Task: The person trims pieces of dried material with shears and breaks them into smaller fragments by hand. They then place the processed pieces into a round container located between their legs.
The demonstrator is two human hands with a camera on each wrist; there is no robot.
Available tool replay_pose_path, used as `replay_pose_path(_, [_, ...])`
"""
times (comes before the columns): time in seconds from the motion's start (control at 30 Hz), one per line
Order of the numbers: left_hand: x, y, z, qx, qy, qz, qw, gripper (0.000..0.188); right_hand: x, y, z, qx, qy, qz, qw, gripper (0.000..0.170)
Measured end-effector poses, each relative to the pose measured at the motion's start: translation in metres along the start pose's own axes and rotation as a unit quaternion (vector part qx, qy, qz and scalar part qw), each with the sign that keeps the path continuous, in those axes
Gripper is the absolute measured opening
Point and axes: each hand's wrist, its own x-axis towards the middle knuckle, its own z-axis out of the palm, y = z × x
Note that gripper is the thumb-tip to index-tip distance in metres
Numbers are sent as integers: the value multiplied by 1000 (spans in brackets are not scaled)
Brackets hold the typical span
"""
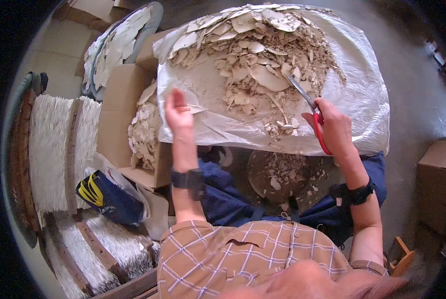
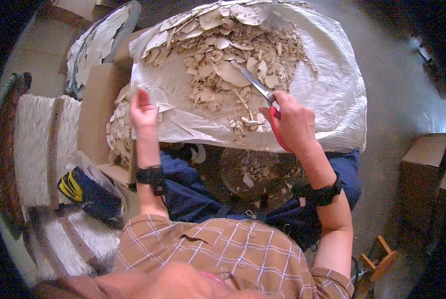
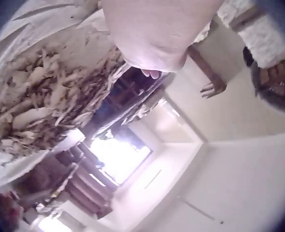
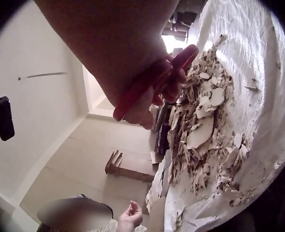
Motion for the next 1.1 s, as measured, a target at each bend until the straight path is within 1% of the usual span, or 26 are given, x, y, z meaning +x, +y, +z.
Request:
replay_pose_path(0.03, [7, 21, -7, -10, 5, 49, 999, 9, 1, -3, -1, 8, 9, -4, 1000, 31])
replay_pose_path(0.1, [14, 31, -21, 1, -2, 56, 998, 9, 3, -6, 1, 19, 20, -15, 1000, 31])
replay_pose_path(0.13, [20, 38, -30, 9, -9, 65, 998, 8, 3, -5, 3, 12, 7, -12, 1000, 30])
replay_pose_path(0.17, [27, 32, -38, -10, -9, 15, 1000, 6, 4, -6, 6, 5, -6, -14, 1000, 30])
replay_pose_path(0.2, [12, 23, -21, -3, -6, 8, 1000, 5, 5, -9, 7, -3, -7, -18, 1000, 30])
replay_pose_path(0.23, [3, 13, -11, 30, 5, 12, 999, 6, 5, -10, 10, 5, -8, -34, 999, 30])
replay_pose_path(0.27, [-4, 2, -6, 29, -16, -11, 999, 6, 5, -9, 13, -4, -15, -20, 1000, 30])
replay_pose_path(0.3, [-16, -11, 4, 59, 8, -31, 998, 7, 6, -9, 15, -13, -21, -9, 1000, 30])
replay_pose_path(0.33, [-26, -23, 7, 96, -53, -62, 992, 7, 6, -10, 16, -7, -23, -30, 999, 30])
replay_pose_path(0.37, [-35, -32, 9, 147, -85, -104, 980, 9, 6, -11, 16, -12, -33, -19, 999, 30])
replay_pose_path(0.4, [-47, -38, 16, 153, -77, -142, 975, 10, 6, -12, 17, -18, -44, -8, 999, 30])
replay_pose_path(0.43, [-57, -38, 24, 158, -68, -183, 968, 11, 6, -13, 18, -10, -49, -26, 998, 30])
replay_pose_path(0.5, [-67, -28, 35, 167, -104, -219, 956, 12, 6, -13, 18, -32, -64, -11, 997, 30])
replay_pose_path(0.53, [-68, -16, 38, 165, -98, -205, 960, 12, 5, -12, 19, -27, -67, -27, 997, 30])
replay_pose_path(0.6, [-70, 6, 47, 99, -129, -196, 967, 14, 5, -10, 23, -47, -56, -19, 997, 30])
replay_pose_path(0.63, [-71, 22, 51, 96, -125, -185, 970, 14, 6, -9, 24, -46, -57, -32, 997, 30])
replay_pose_path(0.7, [-75, 67, 45, 93, -129, -101, 982, 13, 6, -9, 27, -69, -58, -19, 996, 31])
replay_pose_path(0.77, [-77, 115, 21, 154, -84, 39, 984, 12, 6, -12, 28, -77, -78, -18, 994, 29])
replay_pose_path(0.83, [-64, 160, -32, 153, -41, 109, 981, 13, 4, -6, 33, -75, -67, -24, 995, 27])
replay_pose_path(0.9, [-49, 193, -97, 149, 122, 126, 973, 13, 3, 0, 38, -68, -71, -30, 995, 25])
replay_pose_path(0.97, [-36, 207, -160, 234, 207, 139, 940, 13, 2, 5, 43, -55, -82, -13, 995, 23])
replay_pose_path(1.0, [-29, 210, -187, 231, 211, 137, 940, 13, 2, 5, 48, -40, -58, -24, 997, 22])
replay_pose_path(1.03, [-20, 211, -212, 360, 235, 103, 897, 16, 3, 7, 51, -43, -62, -25, 997, 22])
replay_pose_path(1.07, [-12, 210, -231, 481, 254, 67, 836, 20, 5, 9, 54, -47, -66, -18, 997, 22])
replay_pose_path(1.1, [-5, 208, -242, 479, 257, 64, 837, 20, 8, 10, 58, -50, -70, -10, 996, 22])
